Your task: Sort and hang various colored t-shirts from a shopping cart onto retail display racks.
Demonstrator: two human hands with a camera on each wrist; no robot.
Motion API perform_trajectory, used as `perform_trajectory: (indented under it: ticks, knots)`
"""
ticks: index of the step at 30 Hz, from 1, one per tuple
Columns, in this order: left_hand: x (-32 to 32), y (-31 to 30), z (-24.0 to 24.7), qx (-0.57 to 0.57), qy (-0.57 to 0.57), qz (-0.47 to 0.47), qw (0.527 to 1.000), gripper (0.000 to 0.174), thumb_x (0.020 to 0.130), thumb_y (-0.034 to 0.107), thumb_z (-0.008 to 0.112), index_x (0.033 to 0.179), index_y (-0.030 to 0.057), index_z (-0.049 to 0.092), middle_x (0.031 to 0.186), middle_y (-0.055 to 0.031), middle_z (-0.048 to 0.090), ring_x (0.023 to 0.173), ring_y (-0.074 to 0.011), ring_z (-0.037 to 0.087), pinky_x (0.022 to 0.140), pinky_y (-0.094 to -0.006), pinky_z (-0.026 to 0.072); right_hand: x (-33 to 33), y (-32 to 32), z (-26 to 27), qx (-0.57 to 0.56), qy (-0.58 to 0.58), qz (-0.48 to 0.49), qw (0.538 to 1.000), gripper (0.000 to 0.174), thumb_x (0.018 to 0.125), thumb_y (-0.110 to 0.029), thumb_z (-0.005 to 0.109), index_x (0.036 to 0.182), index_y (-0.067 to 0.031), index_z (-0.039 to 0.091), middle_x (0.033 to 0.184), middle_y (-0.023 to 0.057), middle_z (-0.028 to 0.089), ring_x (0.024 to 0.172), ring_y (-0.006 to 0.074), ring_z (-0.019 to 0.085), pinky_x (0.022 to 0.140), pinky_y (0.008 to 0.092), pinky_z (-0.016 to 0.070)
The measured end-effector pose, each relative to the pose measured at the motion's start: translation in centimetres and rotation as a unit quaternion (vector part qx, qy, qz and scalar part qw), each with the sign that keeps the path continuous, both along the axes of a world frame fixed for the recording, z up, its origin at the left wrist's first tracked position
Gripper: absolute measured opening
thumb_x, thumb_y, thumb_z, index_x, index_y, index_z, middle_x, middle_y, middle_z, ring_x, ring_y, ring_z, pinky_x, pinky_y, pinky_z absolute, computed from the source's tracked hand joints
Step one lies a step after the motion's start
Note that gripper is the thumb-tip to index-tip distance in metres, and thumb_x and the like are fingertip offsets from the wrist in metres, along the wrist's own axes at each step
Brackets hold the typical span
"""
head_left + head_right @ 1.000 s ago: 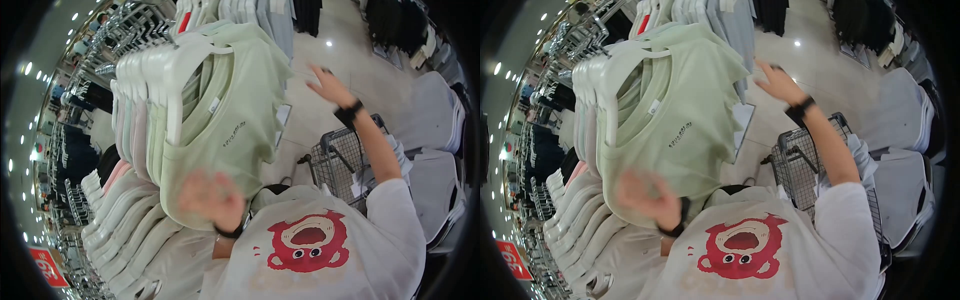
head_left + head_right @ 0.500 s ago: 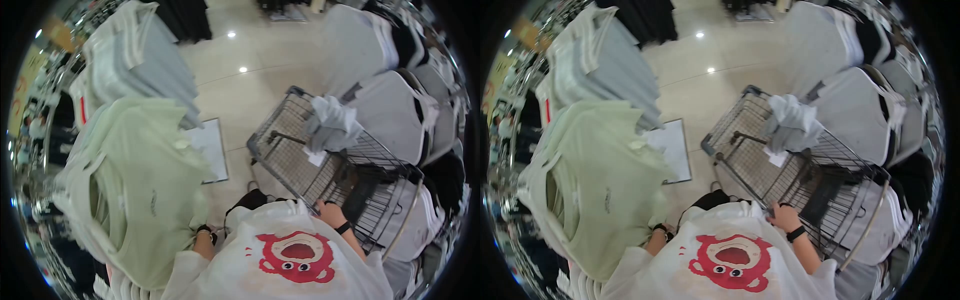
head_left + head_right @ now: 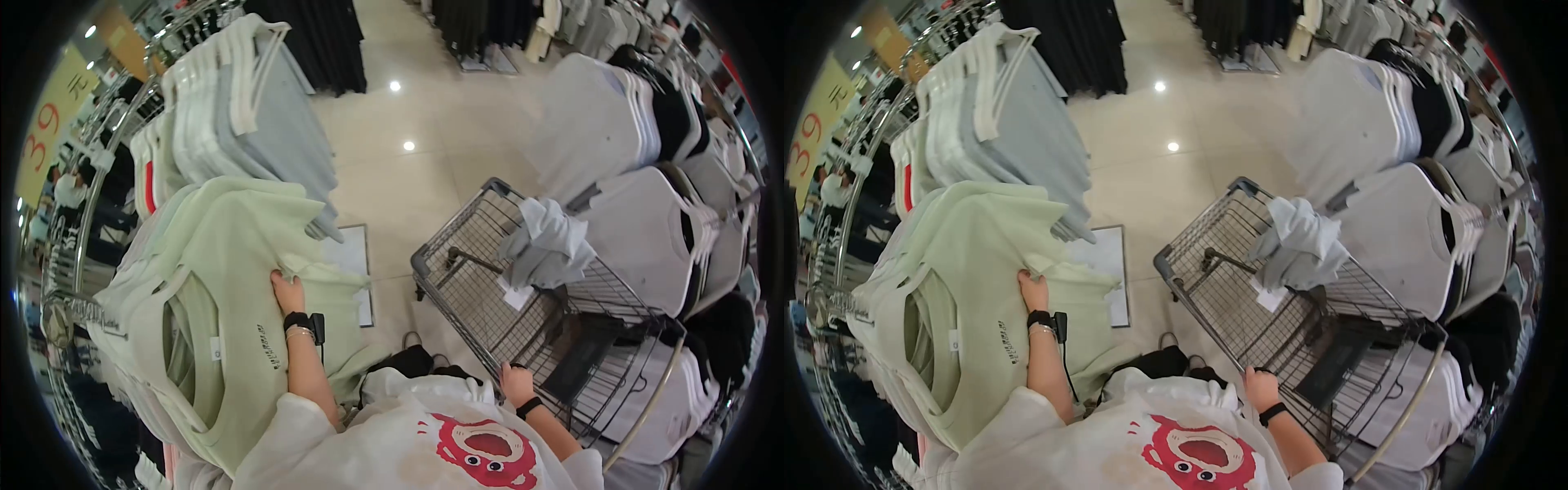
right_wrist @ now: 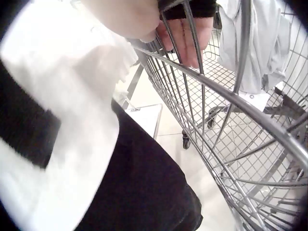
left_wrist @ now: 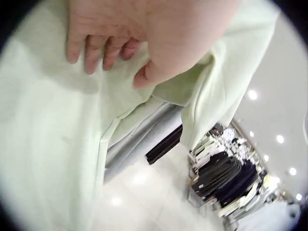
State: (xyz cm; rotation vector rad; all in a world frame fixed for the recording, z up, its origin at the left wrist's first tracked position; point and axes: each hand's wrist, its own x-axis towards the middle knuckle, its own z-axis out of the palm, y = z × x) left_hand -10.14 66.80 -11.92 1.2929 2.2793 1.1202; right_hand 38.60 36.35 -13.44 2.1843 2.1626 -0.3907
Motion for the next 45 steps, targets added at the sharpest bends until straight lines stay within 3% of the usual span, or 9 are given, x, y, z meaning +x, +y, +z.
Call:
perform_trajectory:
  ticks: [4, 10, 21, 31, 33, 34, 39, 42, 45]
  knots:
    - [2.6, -1.0, 0.7, -0.179, 0.244, -0.124, 0.945, 0.053, 0.075, 0.018, 0.064, 0.119, -0.0001, 0.042, 0.121, -0.0241, 0.046, 0.108, -0.0383, 0.048, 0.091, -0.0432, 0.0398, -0.6, 2.6, 2.0, 0.023, 0.050, -0.006, 0.998, 0.024, 0.082, -0.019, 0.056, 0.100, -0.0041, 0.052, 0.061, 0.0127, 0.056, 0.058, 0.0292, 0.058, 0.053, 0.0405, 0.0456]
    - [8.2, -5.2, -1.1, -0.139, 0.093, -0.450, 0.878, 0.049, 0.077, 0.025, 0.061, 0.120, 0.0050, 0.046, 0.123, -0.0194, 0.048, 0.109, -0.0358, 0.049, 0.092, -0.0421, 0.0401, -2.2, 7.6, 3.8, 0.038, 0.115, -0.022, 0.992, 0.019, 0.083, -0.016, 0.055, 0.092, 0.0003, 0.053, 0.065, 0.0195, 0.057, 0.062, 0.0372, 0.056, 0.057, 0.0450, 0.0446]
    - [13.3, -10.9, 5.0, -0.181, 0.014, -0.466, 0.866, 0.038, 0.078, 0.023, 0.060, 0.112, 0.0067, 0.055, 0.129, -0.0195, 0.043, 0.106, -0.0329, 0.052, 0.090, -0.0380, 0.0418, -3.2, 18.5, 6.7, -0.011, 0.209, -0.063, 0.976, 0.017, 0.083, -0.014, 0.052, 0.090, 0.0019, 0.047, 0.075, 0.0241, 0.059, 0.075, 0.0406, 0.057, 0.065, 0.0487, 0.0449]
    - [20.3, -3.7, 11.5, -0.166, 0.053, -0.513, 0.841, 0.039, 0.079, 0.021, 0.059, 0.115, 0.0066, 0.053, 0.129, -0.0186, 0.043, 0.104, -0.0351, 0.051, 0.090, -0.0412, 0.0402, -4.2, 24.7, 8.9, -0.208, 0.321, -0.145, 0.913, 0.038, 0.086, -0.020, 0.052, 0.113, 0.0030, 0.037, 0.096, 0.0278, 0.058, 0.092, 0.0396, 0.057, 0.077, 0.0426, 0.0452]
    - [24.2, -2.3, 12.2, -0.165, 0.058, -0.551, 0.816, 0.040, 0.079, 0.021, 0.059, 0.116, 0.0069, 0.052, 0.130, -0.0178, 0.042, 0.109, -0.0350, 0.048, 0.092, -0.0418, 0.0387, -3.5, 24.0, 5.5, -0.204, 0.536, -0.214, 0.791, 0.058, 0.088, -0.023, 0.051, 0.131, 0.0062, 0.026, 0.124, 0.0263, 0.046, 0.118, 0.0312, 0.044, 0.095, 0.0357, 0.0366]
    - [26.2, -1.8, 12.2, -0.162, 0.064, -0.587, 0.790, 0.040, 0.080, 0.022, 0.059, 0.117, 0.0073, 0.052, 0.131, -0.0171, 0.041, 0.113, -0.0349, 0.045, 0.094, -0.0425, 0.0373, -3.3, 23.3, 5.1, -0.207, 0.536, -0.212, 0.791, 0.058, 0.088, -0.023, 0.051, 0.131, 0.0062, 0.026, 0.124, 0.0263, 0.046, 0.118, 0.0312, 0.044, 0.095, 0.0357, 0.0366]
    - [31.9, -0.7, 10.4, -0.136, 0.141, -0.647, 0.737, 0.043, 0.081, 0.028, 0.058, 0.120, 0.0101, 0.050, 0.134, -0.0144, 0.038, 0.120, -0.0362, 0.038, 0.096, -0.0515, 0.0321, -3.1, 21.8, 3.1, -0.231, 0.782, -0.321, 0.481, 0.062, 0.091, -0.023, 0.046, 0.140, 0.0002, 0.015, 0.142, 0.0155, 0.025, 0.131, 0.0216, 0.024, 0.105, 0.0312, 0.0221]
    - [32.5, -0.7, 9.1, -0.141, 0.179, -0.667, 0.709, 0.043, 0.083, 0.037, 0.055, 0.117, 0.0116, 0.051, 0.132, -0.0134, 0.039, 0.121, -0.0400, 0.035, 0.097, -0.0591, 0.0263, 0.0, 24.7, 6.5, -0.315, 0.741, -0.229, 0.547, 0.063, 0.090, -0.021, 0.047, 0.140, 0.0009, 0.015, 0.141, 0.0147, 0.026, 0.129, 0.0202, 0.027, 0.105, 0.0301, 0.0232]
    - [32.6, 0.8, 8.4, -0.116, 0.215, -0.703, 0.668, 0.038, 0.082, 0.043, 0.054, 0.101, 0.0101, 0.056, 0.120, -0.0124, 0.046, 0.113, -0.0372, 0.040, 0.099, -0.0579, 0.0249, 6.2, 30.1, 5.9, -0.295, 0.642, -0.317, 0.632, 0.078, 0.079, -0.026, 0.063, 0.136, 0.0054, 0.022, 0.103, 0.0093, 0.060, 0.102, 0.0188, 0.053, 0.093, 0.0322, 0.0386]
